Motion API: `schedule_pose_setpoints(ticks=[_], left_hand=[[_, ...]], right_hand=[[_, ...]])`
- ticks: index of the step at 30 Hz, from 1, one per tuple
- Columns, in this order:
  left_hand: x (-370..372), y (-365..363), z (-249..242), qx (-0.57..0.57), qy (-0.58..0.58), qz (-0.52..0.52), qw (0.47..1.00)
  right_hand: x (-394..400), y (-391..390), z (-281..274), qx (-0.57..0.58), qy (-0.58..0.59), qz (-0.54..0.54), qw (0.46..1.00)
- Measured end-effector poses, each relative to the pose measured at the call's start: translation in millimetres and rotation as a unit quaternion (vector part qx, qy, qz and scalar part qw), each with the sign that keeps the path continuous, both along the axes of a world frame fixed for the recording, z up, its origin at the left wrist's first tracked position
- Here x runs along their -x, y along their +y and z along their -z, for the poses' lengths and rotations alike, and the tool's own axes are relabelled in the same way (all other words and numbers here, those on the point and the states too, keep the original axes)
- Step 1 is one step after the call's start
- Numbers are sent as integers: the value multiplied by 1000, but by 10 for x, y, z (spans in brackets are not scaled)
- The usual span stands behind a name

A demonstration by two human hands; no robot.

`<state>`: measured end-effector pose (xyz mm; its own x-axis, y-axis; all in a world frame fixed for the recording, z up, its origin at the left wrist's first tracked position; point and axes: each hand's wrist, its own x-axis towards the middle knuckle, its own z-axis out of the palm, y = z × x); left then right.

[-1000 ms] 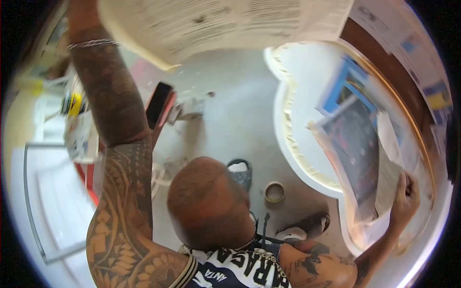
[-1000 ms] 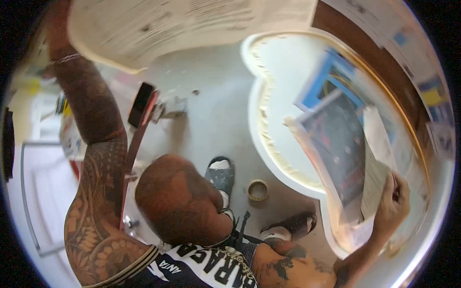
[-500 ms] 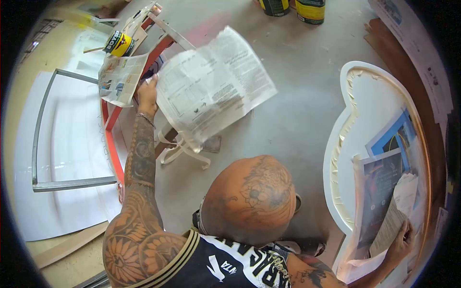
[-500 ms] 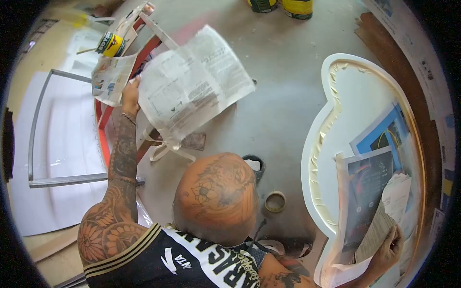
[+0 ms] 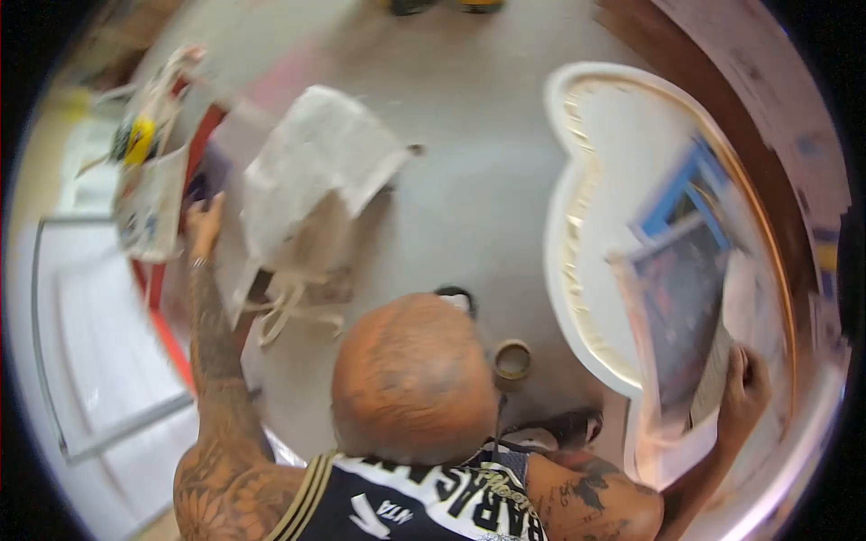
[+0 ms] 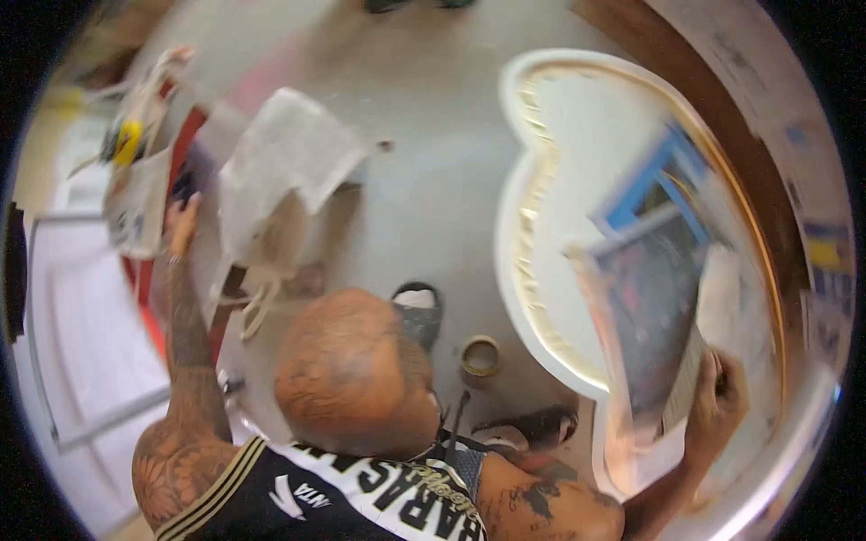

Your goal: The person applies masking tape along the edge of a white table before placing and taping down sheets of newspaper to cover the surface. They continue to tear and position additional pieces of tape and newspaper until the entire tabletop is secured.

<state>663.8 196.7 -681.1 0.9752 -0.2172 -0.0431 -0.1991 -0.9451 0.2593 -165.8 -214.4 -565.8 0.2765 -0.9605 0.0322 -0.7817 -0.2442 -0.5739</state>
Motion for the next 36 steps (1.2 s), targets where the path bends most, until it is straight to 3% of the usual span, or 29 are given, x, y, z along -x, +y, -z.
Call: schedule_pose_setpoints(ticks=[2,3,4,6,8,10,12,14,16,19,22,23,25,29,30,33,36], left_hand=[[205,-417,-109,54,-221,123,966],[621,-863,-452,65,-190,150,968],[618,-1127,-422,205,-170,213,940],[1815,-2094,-1058,281,-24,297,912],[2793,-2721,-1353,370,179,418,810],[3482,-3171,-1361,326,327,590,663],[4190,-3528,-1427,224,451,652,566],[4836,-3696,-1239,231,428,665,567],[5350,-3773,-1231,205,411,601,654],[5649,-3974,-912,272,560,509,594],[5604,-4107,-659,257,621,401,623],[5544,-4129,-607,274,639,375,614],[5330,-4155,-552,277,666,340,604],[4985,-4377,-381,234,617,358,660],[4919,-4423,-307,230,597,380,668],[4750,-4508,-275,178,499,456,715],[4624,-4601,-229,166,468,483,721]], right_hand=[[-87,31,-167,11,-3,-2,1000],[-105,9,-246,43,10,4,999],[-145,-18,-338,73,22,6,997],[-474,-46,-613,135,61,58,987],[-620,-224,-640,151,11,31,988],[-863,-432,-640,181,7,-26,983],[-1081,-674,-550,157,-61,-66,984],[-1248,-898,-399,134,-66,-55,987],[-1489,-940,-370,-4,-145,-8,989],[-1686,-955,-195,-59,-249,-11,967],[-1503,-968,-37,-70,-336,27,939],[-1315,-1015,49,-53,-327,31,943],[-728,-1202,398,15,-195,35,980],[294,-1262,1102,25,-18,88,996],[364,-1194,1185,44,7,102,994],[330,-1083,1175,-106,-70,129,984],[282,-1087,1247,-30,44,121,991]])
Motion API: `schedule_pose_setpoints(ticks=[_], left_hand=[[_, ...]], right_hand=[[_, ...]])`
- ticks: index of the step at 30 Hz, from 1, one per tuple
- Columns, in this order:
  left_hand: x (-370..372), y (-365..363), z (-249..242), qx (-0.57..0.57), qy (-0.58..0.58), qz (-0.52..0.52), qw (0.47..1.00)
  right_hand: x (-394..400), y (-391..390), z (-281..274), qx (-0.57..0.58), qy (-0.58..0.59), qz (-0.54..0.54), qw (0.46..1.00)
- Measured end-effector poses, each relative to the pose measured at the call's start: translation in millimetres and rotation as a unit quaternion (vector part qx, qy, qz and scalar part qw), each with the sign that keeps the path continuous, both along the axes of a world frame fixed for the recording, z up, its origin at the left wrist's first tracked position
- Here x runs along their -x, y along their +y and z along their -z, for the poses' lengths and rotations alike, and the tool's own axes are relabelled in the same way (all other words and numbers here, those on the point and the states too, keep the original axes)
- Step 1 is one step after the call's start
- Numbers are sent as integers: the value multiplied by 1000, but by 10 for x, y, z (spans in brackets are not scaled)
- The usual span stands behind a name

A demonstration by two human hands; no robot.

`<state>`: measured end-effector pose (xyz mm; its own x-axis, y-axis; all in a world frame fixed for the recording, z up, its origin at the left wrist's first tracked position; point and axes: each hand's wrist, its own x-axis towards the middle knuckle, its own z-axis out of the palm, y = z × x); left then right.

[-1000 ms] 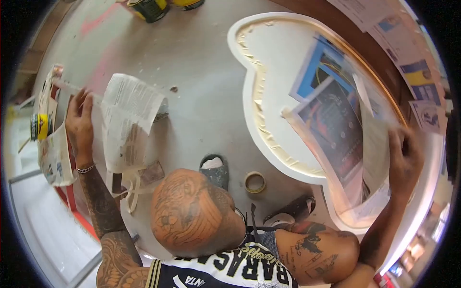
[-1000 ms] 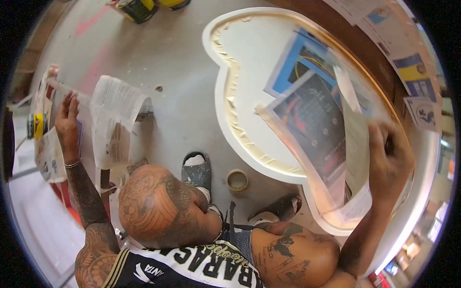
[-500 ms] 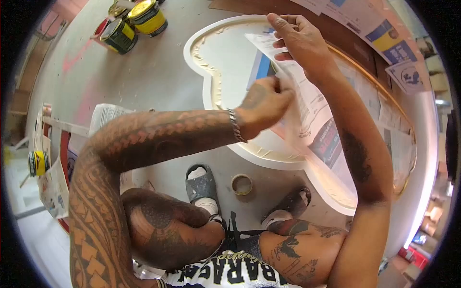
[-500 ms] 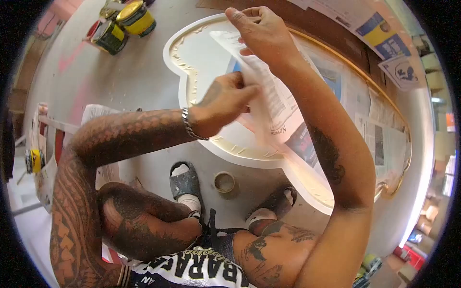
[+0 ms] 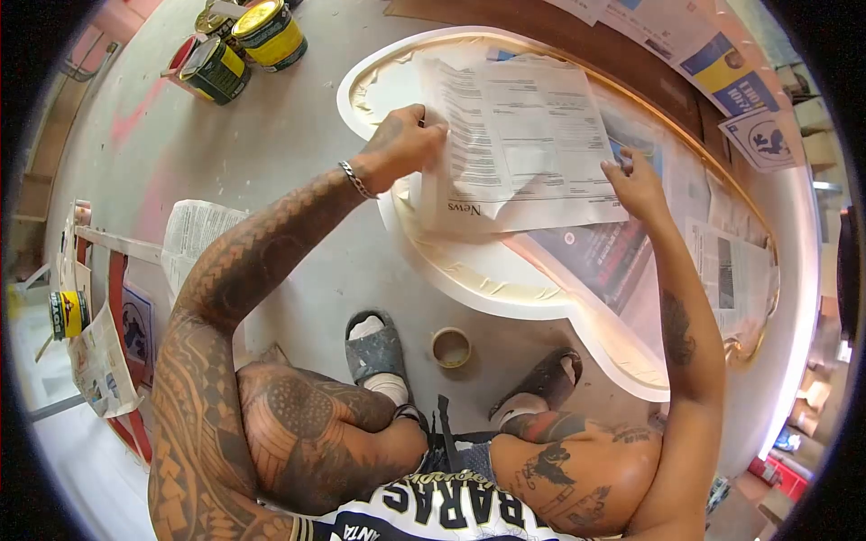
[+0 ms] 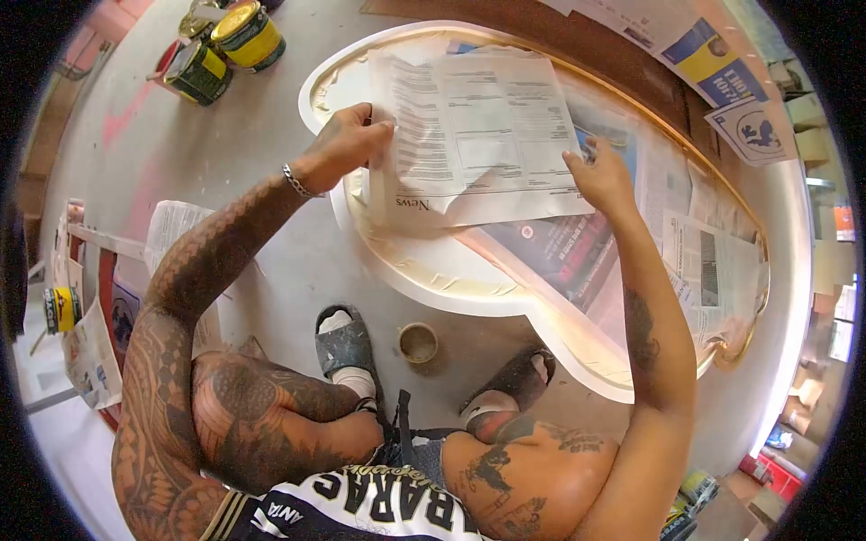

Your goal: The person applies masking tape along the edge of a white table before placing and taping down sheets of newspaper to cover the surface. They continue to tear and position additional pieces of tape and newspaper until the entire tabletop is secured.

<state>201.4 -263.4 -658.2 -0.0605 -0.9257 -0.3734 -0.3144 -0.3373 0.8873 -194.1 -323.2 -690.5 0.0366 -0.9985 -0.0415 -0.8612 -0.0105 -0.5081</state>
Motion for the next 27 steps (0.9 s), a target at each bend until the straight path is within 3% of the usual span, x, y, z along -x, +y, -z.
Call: schedule_pose_setpoints(ticks=[3,9,15,19,23,27], left_hand=[[-73,-107,84,-3,14,-5,1000],[-62,-118,84,21,-29,-44,998],[-79,-65,19,30,4,-12,999],[-91,-78,31,3,-32,-15,999],[-89,-55,-13,12,-70,-41,997],[-130,-140,85,42,-92,-47,994]], right_hand=[[-44,36,-13,40,113,-28,992],[-137,119,48,20,168,2,986],[96,-59,229,-13,-63,17,998],[162,-11,-36,-171,-277,16,945],[229,173,-433,-279,-254,43,925],[319,383,-290,-259,-374,80,887]])
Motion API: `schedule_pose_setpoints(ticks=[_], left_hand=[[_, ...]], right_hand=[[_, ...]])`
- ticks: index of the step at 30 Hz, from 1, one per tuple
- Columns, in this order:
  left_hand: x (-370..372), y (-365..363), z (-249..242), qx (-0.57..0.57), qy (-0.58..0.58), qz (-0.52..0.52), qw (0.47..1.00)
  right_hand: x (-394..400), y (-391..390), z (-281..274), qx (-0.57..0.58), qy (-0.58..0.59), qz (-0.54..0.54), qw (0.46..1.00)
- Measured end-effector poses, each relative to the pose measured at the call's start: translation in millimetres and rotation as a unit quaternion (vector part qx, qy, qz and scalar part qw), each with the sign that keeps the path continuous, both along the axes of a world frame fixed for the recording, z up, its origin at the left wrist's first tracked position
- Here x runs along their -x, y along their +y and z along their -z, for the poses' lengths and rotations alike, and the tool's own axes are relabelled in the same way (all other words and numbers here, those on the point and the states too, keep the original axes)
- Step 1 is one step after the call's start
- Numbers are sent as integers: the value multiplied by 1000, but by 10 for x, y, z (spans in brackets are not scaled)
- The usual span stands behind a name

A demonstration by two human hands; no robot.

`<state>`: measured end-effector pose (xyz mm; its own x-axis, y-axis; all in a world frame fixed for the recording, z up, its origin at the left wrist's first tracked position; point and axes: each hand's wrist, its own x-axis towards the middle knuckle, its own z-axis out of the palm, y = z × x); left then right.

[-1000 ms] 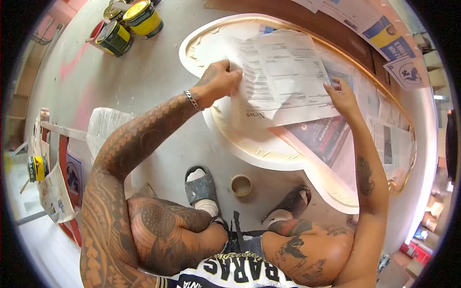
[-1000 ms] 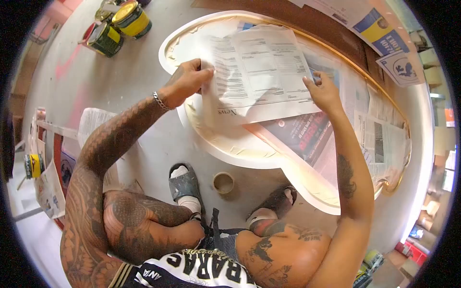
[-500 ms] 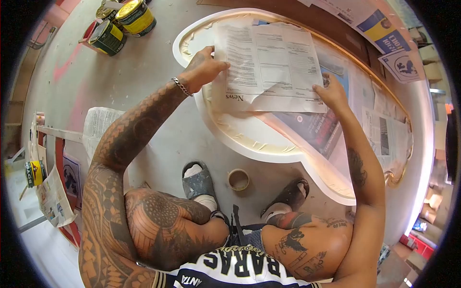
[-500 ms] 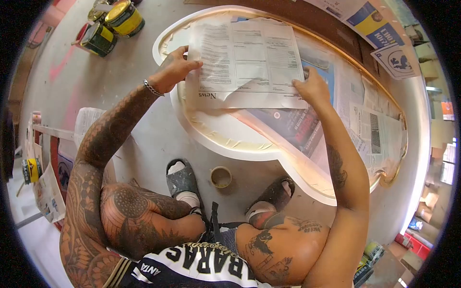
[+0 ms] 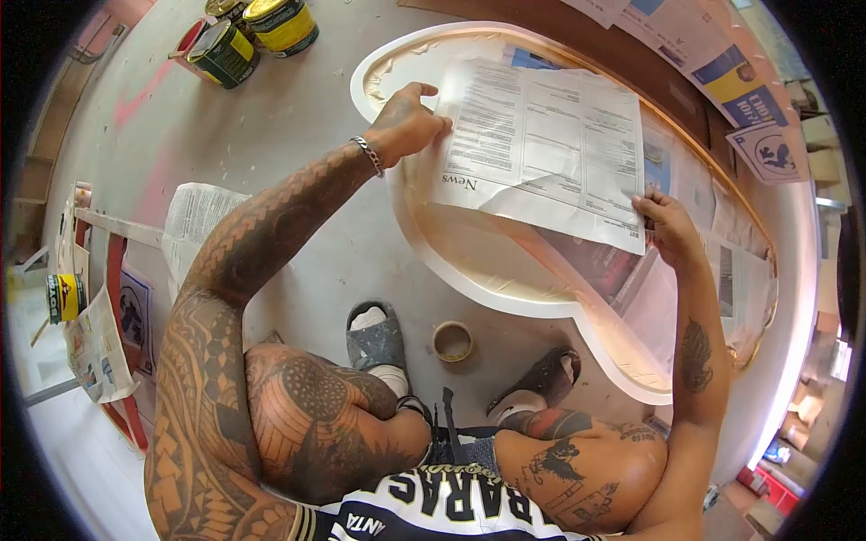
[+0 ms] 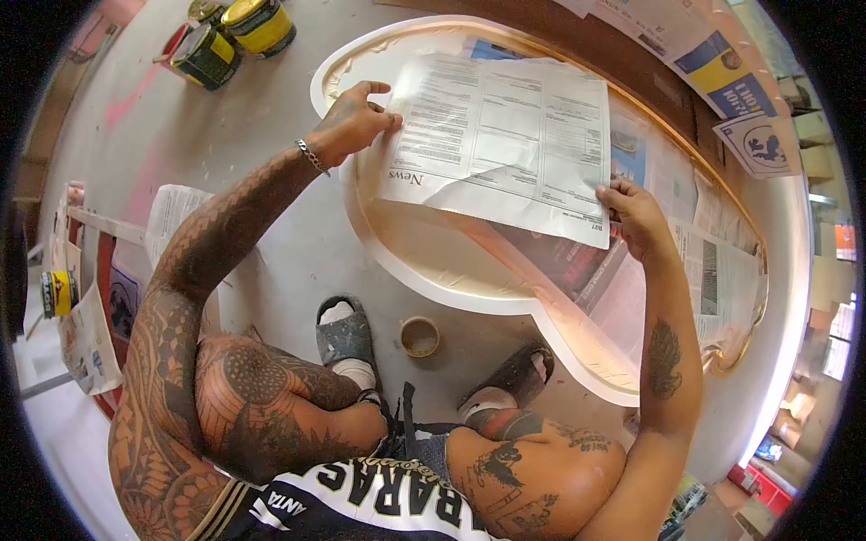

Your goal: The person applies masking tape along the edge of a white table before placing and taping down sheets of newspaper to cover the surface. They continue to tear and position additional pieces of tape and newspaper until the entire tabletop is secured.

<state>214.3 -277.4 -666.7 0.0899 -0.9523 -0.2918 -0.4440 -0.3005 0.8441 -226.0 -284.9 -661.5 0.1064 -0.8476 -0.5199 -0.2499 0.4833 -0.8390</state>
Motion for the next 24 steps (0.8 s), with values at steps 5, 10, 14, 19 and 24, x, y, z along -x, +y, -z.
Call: schedule_pose_setpoints(ticks=[5,10,14,19,24], left_hand=[[2,-206,80,32,-9,10,999],[1,-302,38,17,21,14,1000],[-18,-320,56,29,4,28,999],[-79,-420,239,81,-40,30,995],[-76,-439,263,72,-46,24,996]], right_hand=[[-44,20,-1,-3,-7,23,1000],[-79,37,60,3,-10,37,999],[-148,82,86,2,5,58,998],[-180,87,196,-11,11,79,997],[-211,83,172,-21,24,58,998]])
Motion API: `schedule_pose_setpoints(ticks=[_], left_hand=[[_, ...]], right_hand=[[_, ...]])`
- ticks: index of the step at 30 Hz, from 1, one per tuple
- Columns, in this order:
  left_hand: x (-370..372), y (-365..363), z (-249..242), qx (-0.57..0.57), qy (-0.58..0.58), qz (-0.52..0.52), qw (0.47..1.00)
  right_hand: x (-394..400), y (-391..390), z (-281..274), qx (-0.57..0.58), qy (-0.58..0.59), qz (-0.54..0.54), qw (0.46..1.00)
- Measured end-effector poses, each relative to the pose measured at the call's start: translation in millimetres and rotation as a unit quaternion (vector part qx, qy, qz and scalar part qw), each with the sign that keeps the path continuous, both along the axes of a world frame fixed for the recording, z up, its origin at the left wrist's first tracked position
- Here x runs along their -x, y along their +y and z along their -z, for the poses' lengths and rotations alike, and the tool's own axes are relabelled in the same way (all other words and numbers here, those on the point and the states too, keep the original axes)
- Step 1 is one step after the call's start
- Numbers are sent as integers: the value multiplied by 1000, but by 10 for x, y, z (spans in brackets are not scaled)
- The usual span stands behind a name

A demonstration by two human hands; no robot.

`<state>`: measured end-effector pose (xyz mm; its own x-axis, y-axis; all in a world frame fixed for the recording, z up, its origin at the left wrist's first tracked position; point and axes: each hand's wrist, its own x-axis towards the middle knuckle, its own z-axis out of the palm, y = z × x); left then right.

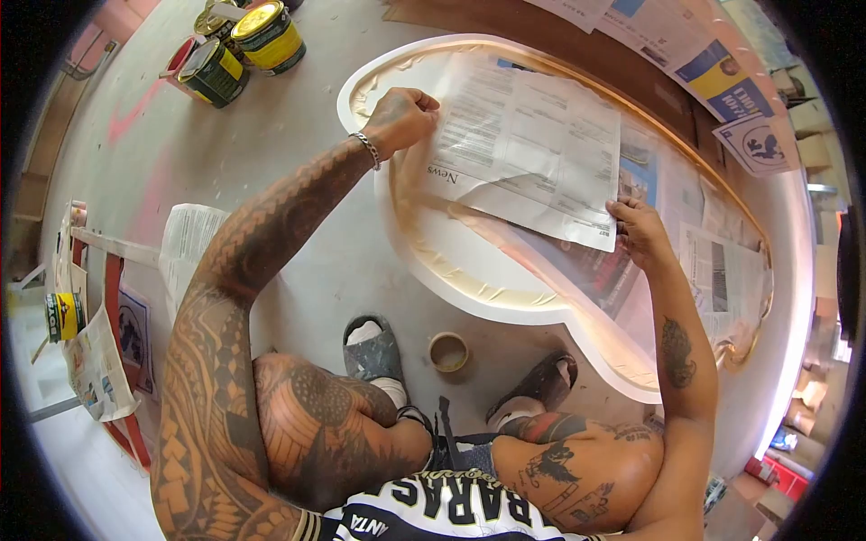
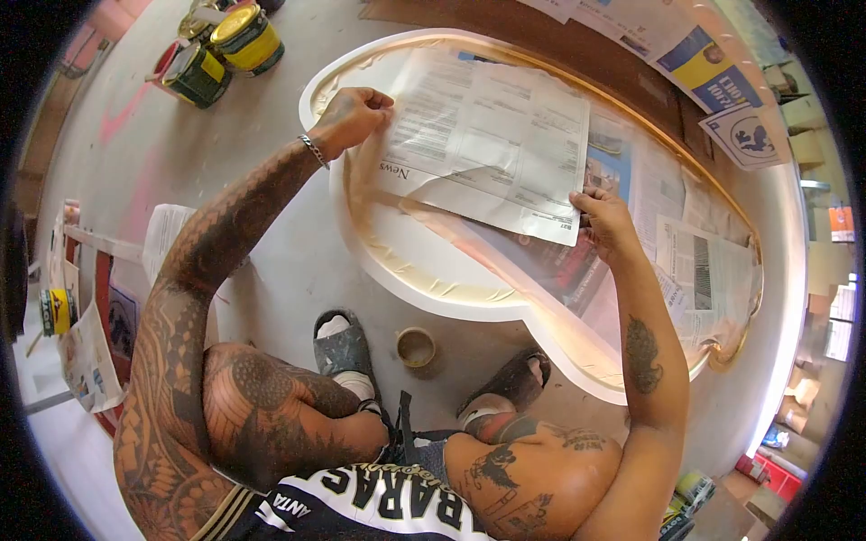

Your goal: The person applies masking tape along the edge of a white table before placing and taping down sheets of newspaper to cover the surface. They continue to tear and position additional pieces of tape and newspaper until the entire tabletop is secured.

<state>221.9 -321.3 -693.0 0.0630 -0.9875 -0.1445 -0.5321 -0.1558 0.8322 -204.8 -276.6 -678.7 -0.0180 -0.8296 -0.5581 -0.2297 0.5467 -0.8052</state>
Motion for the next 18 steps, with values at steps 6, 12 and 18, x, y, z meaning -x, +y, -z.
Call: schedule_pose_setpoints(ticks=[6,12,18], left_hand=[[6,-2,-13,4,-4,5,1000],[-6,-36,-7,-14,-23,20,999],[-29,-53,49,-1,-9,15,1000]], right_hand=[[1,-6,-3,28,-10,17,999],[-19,-8,-17,44,39,-3,998],[-27,-27,-5,57,45,-8,997]])
